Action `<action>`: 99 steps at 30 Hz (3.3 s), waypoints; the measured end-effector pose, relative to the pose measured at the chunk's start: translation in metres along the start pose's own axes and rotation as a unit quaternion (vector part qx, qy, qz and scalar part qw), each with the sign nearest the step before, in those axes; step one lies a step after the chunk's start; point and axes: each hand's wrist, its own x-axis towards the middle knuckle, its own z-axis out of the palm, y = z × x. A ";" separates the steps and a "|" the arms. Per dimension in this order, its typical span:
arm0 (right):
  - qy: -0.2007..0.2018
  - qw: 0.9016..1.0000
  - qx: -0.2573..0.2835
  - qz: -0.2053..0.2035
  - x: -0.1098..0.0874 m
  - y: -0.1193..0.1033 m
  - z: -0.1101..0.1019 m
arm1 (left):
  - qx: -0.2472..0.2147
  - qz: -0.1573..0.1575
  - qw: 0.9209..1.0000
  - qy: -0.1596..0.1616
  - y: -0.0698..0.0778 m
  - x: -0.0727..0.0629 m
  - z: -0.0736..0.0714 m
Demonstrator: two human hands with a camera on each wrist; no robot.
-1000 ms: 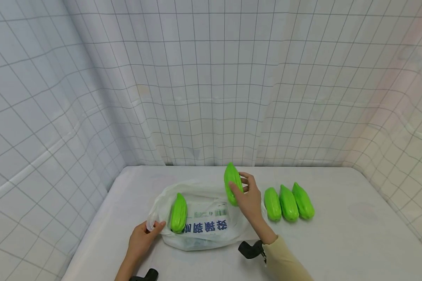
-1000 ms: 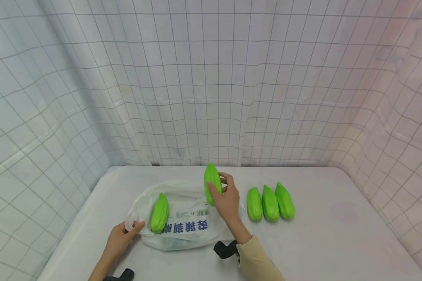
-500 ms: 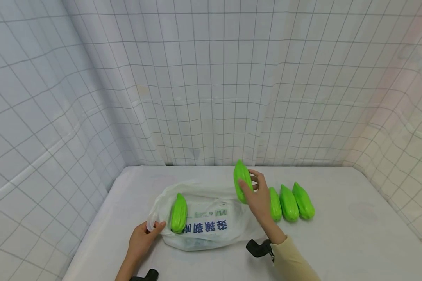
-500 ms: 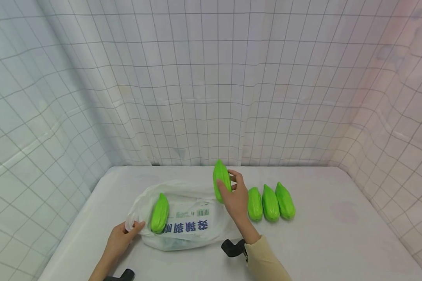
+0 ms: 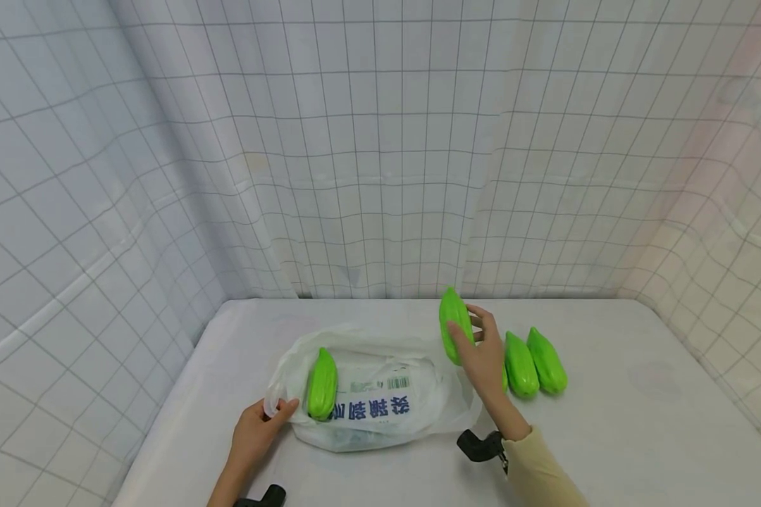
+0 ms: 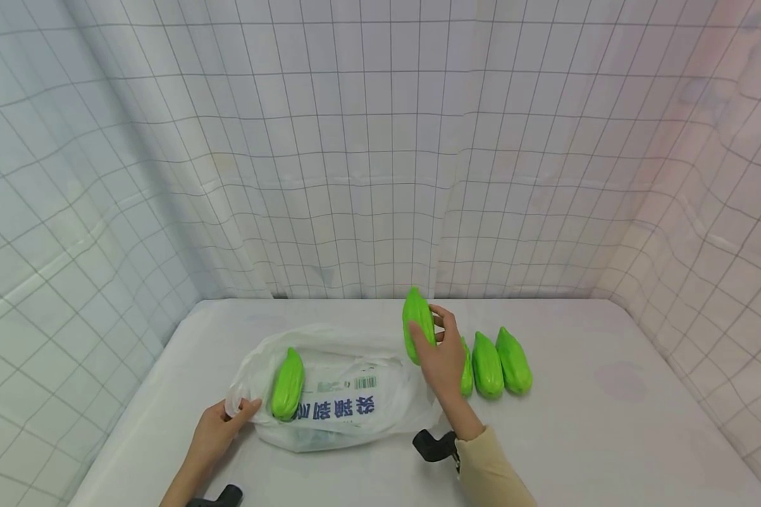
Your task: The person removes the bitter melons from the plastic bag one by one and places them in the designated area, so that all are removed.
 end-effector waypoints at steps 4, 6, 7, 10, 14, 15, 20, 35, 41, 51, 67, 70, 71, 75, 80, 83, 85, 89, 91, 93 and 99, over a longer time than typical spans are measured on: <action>-0.001 1.000 0.000 0.010 0.002 0.001 -0.007 | 0.000 0.000 1.000 0.000 0.000 0.000 0.000; 0.001 1.000 0.000 0.016 0.003 0.001 -0.010 | -0.001 0.001 1.000 0.000 0.000 0.000 0.000; 0.003 1.000 -0.001 0.020 0.003 0.002 -0.011 | -0.002 0.001 1.000 0.000 -0.001 0.000 0.000; 0.013 1.000 -0.005 0.027 0.004 0.002 -0.014 | -0.006 0.002 1.000 0.003 -0.001 0.000 0.000; 0.023 0.999 -0.014 0.030 0.004 0.003 -0.018 | -0.007 0.002 1.000 0.007 -0.002 0.001 0.002; 0.026 0.999 -0.015 0.029 0.005 0.004 -0.019 | -0.007 0.003 1.000 0.007 -0.002 0.001 0.002; 0.041 0.999 -0.022 0.023 0.005 0.008 -0.025 | -0.003 0.001 1.000 0.006 -0.002 0.001 0.001; 0.050 0.996 -0.024 0.067 0.007 0.017 -0.045 | -0.004 0.004 1.000 0.005 0.001 0.000 0.001; 0.082 0.994 -0.043 0.057 0.009 0.023 -0.052 | 0.000 -0.005 1.000 0.004 -0.001 0.001 0.001; 0.118 0.990 -0.065 0.039 0.011 0.028 -0.067 | -0.005 -0.008 1.000 0.007 -0.003 0.001 -0.001; 0.129 0.986 -0.096 0.029 0.018 0.044 -0.097 | -0.002 -0.008 1.000 0.007 -0.004 0.002 0.001; 0.132 0.985 -0.107 0.032 0.021 0.048 -0.103 | -0.001 -0.009 1.000 0.006 -0.003 0.003 0.002; 0.133 0.984 -0.112 0.032 0.022 0.049 -0.105 | 0.001 -0.008 1.000 0.006 -0.003 0.003 0.002; 0.136 0.980 -0.141 0.033 0.026 0.054 -0.112 | 0.001 -0.004 1.000 0.012 -0.003 0.003 0.002; 0.132 0.976 -0.168 0.038 0.030 0.063 -0.121 | -0.005 0.007 1.000 0.021 -0.005 0.002 0.003; 0.130 0.974 -0.178 0.050 0.032 0.067 -0.126 | -0.012 0.003 1.000 0.017 -0.007 0.003 0.003; 0.130 0.973 -0.184 0.057 0.033 0.069 -0.129 | -0.013 -0.001 1.000 0.014 -0.007 0.003 0.003; 0.131 0.971 -0.191 0.066 0.033 0.075 -0.135 | -0.011 -0.005 1.000 0.011 -0.006 0.004 0.002; 0.129 0.970 -0.193 0.070 0.034 0.078 -0.138 | -0.009 -0.005 1.000 0.011 -0.006 0.004 0.002; 0.124 0.969 -0.198 0.075 0.034 0.080 -0.140 | -0.011 -0.005 1.000 0.012 -0.006 0.004 0.002; 0.101 0.967 -0.212 0.097 0.035 0.084 -0.147 | -0.016 -0.007 1.000 0.010 -0.005 0.003 0.002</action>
